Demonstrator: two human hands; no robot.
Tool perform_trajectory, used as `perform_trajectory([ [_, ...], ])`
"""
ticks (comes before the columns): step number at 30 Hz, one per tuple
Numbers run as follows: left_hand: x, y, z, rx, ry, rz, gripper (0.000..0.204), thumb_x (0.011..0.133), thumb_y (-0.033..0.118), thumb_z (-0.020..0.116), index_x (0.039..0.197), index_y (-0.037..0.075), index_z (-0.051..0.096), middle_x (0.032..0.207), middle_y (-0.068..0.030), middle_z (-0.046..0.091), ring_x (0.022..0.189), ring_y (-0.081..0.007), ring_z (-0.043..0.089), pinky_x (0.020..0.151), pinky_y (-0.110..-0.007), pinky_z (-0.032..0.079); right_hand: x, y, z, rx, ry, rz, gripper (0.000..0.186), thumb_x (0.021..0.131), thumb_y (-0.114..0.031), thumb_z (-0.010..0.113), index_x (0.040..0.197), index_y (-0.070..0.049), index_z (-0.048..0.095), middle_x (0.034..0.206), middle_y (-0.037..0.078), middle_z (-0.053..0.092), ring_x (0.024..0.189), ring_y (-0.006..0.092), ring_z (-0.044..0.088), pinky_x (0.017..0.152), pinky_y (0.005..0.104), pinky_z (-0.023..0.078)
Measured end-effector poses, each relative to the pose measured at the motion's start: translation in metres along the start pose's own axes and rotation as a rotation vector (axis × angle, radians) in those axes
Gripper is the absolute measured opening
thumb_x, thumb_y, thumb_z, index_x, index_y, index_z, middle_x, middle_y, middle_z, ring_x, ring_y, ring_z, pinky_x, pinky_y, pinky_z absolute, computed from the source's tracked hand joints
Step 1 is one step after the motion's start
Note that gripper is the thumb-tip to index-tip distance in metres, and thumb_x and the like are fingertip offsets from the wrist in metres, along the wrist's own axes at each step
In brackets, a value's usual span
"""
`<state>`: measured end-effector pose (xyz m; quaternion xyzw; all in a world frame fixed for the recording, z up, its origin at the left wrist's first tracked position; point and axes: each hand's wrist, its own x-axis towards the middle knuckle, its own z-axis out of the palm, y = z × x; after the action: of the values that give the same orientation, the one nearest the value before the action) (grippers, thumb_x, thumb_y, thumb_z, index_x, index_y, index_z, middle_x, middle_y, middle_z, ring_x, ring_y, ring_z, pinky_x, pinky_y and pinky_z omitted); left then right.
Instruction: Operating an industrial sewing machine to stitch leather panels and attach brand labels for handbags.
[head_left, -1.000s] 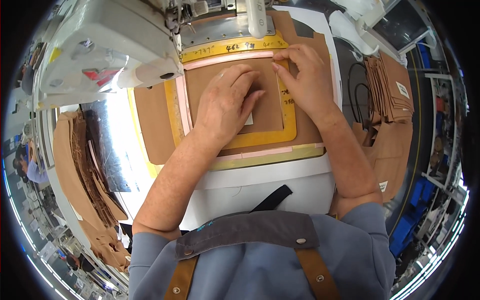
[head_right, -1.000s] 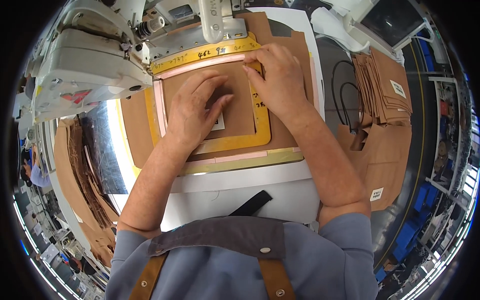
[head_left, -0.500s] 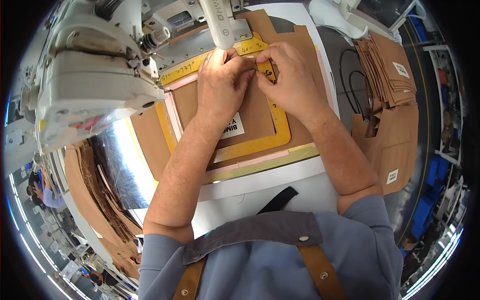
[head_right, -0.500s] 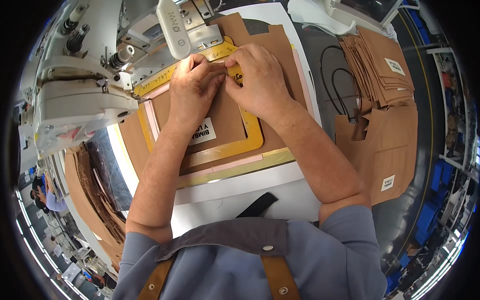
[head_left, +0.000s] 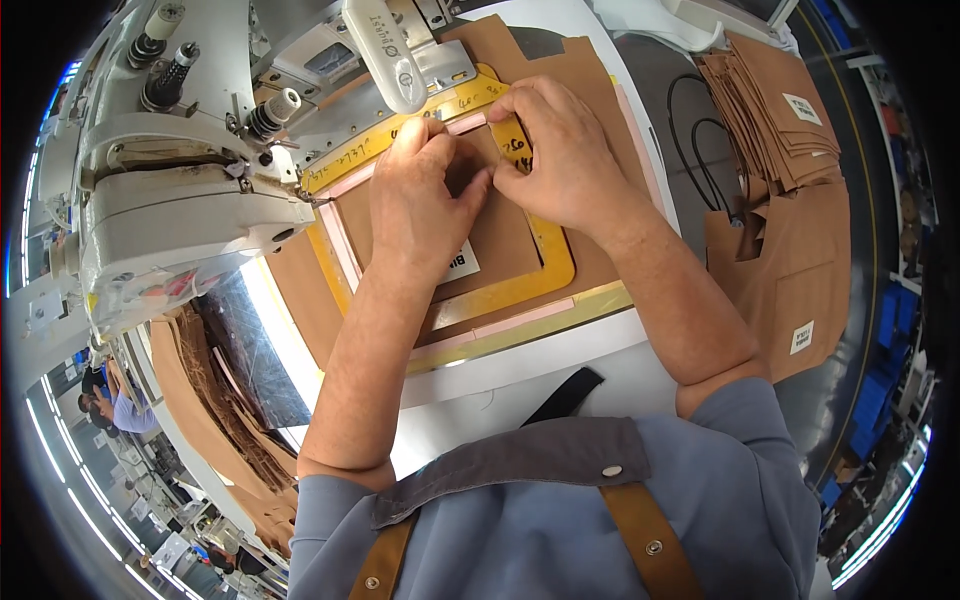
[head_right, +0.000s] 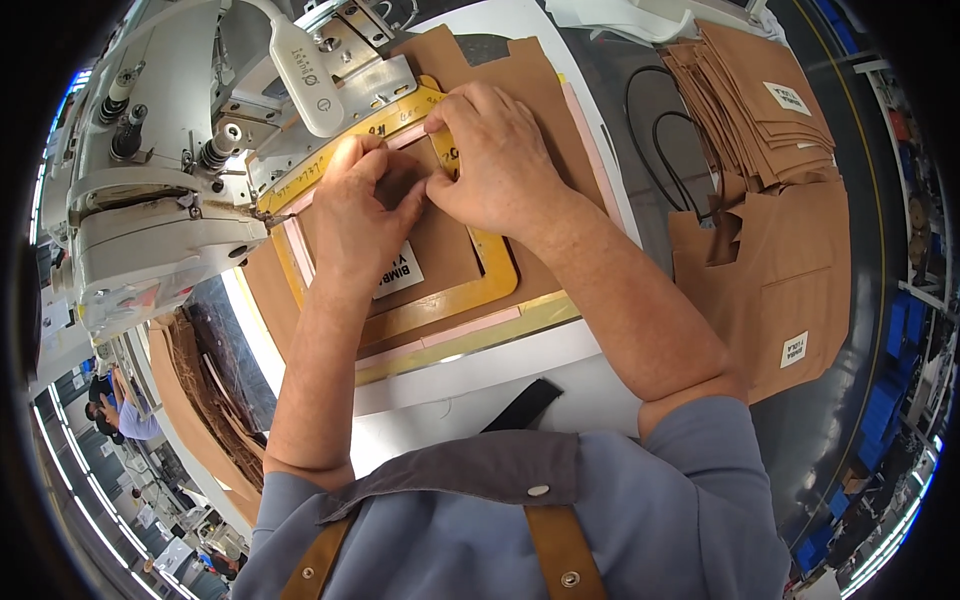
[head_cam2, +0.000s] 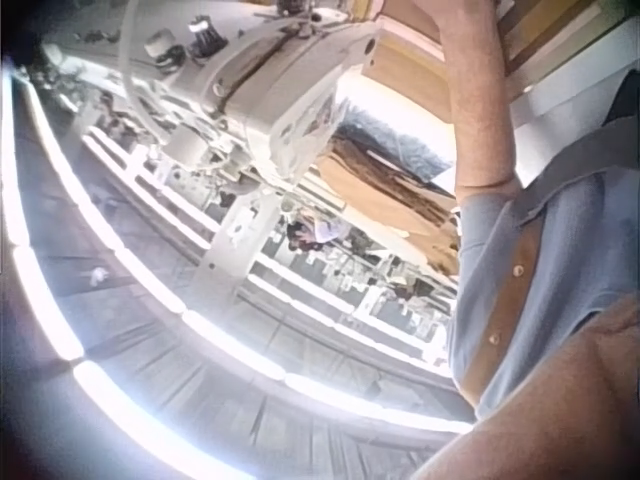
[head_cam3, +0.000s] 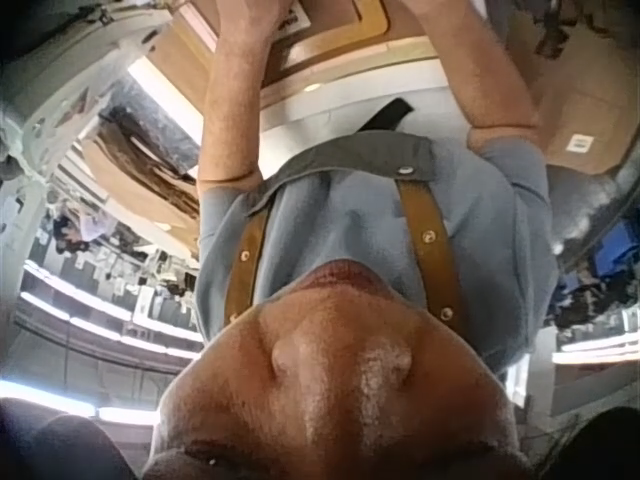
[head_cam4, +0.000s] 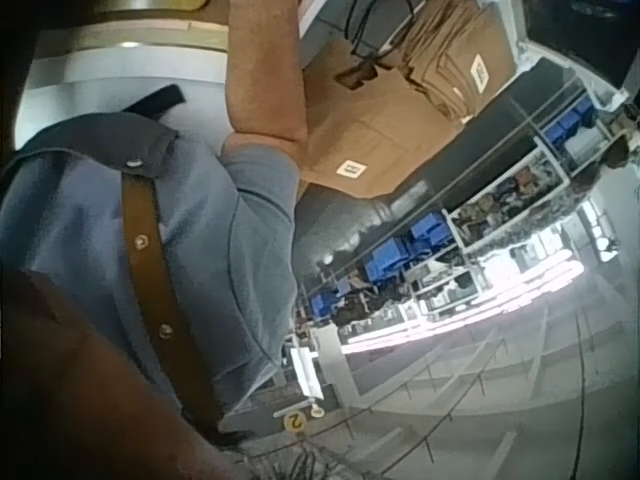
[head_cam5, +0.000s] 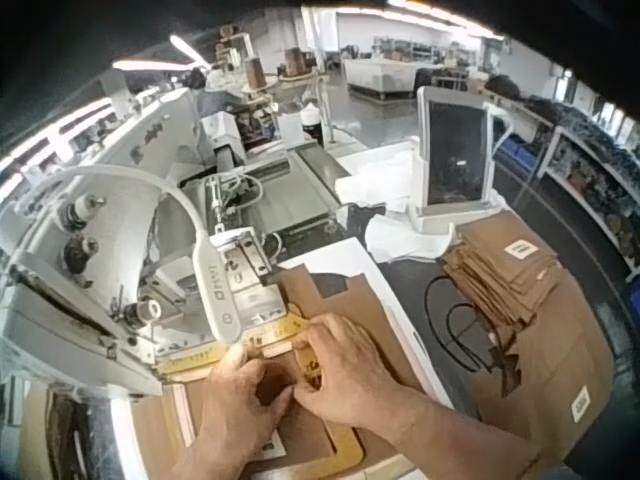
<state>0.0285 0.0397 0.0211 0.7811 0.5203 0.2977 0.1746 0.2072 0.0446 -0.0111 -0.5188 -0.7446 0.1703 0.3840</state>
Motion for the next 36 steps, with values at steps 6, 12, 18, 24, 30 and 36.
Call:
perform_trajectory([
  [6,-0.007,0.007,-0.007,0.09,-0.181,-0.114,0.02,0.074,0.005,0.083,0.09,0.001,0.072,0.088,-0.0117,0.067,0.081,-0.0308,0.069,0.075,-0.043,0.056,0.003,-0.001,-0.005,0.133,-0.024,0.109,0.033,0.073,-0.007,0.075,0.104,-0.007,0.064,0.111,0.012,0.06,0.11,0.0327,0.061,0.097,0.0458,0.05],
  [12,-0.014,0.007,-0.008,0.066,-0.088,-0.112,0.011,0.08,0.004,0.08,0.088,0.002,0.072,0.088,-0.0103,0.069,0.082,-0.0255,0.072,0.074,-0.036,0.058,0.0,0.001,0.0,0.128,0.064,0.056,0.023,0.077,-0.011,0.078,0.098,-0.007,0.068,0.102,0.009,0.064,0.1,0.0304,0.064,0.091,0.0442,0.052],
  [18,-0.03,-0.003,-0.014,-0.14,0.064,-0.017,0.017,0.084,-0.001,0.079,0.099,0.003,0.073,0.094,-0.0092,0.071,0.084,-0.0217,0.072,0.075,-0.032,0.059,0.004,-0.015,-0.004,0.323,0.021,0.061,0.013,0.084,-0.01,0.081,0.093,-0.004,0.076,0.088,0.007,0.07,0.08,0.0225,0.071,0.074,0.0345,0.058],
  [24,-0.009,-0.004,-0.016,-0.047,0.291,0.153,0.023,0.085,0.002,0.081,0.107,0.006,0.075,0.1,-0.008,0.074,0.091,-0.0213,0.073,0.078,-0.03,0.059,0.0,-0.019,-0.001,0.436,0.038,0.095,0.008,0.086,-0.006,0.079,0.092,-0.003,0.075,0.085,0.008,0.073,0.073,0.0172,0.073,0.066,0.0288,0.059],
  [30,-0.01,-0.011,-0.013,-0.227,0.19,-0.057,0.017,0.085,0.005,0.082,0.101,0.009,0.078,0.101,-0.0056,0.076,0.096,-0.0189,0.072,0.08,-0.03,0.058,0.0,-0.02,0.001,0.415,0.079,0.035,0.006,0.086,-0.006,0.078,0.091,-0.005,0.076,0.079,0.007,0.073,0.07,0.0175,0.073,0.064,0.0295,0.058],
  [36,-0.007,-0.02,-0.011,0.004,0.231,0.168,0.014,0.086,0.01,0.081,0.1,0.013,0.078,0.103,-0.0022,0.076,0.095,-0.0216,0.07,0.087,-0.034,0.054,0.0,-0.019,0.003,0.35,0.107,-0.009,0.007,0.084,-0.008,0.08,0.09,-0.007,0.075,0.079,0.006,0.073,0.07,0.0207,0.071,0.064,0.0323,0.056],
])
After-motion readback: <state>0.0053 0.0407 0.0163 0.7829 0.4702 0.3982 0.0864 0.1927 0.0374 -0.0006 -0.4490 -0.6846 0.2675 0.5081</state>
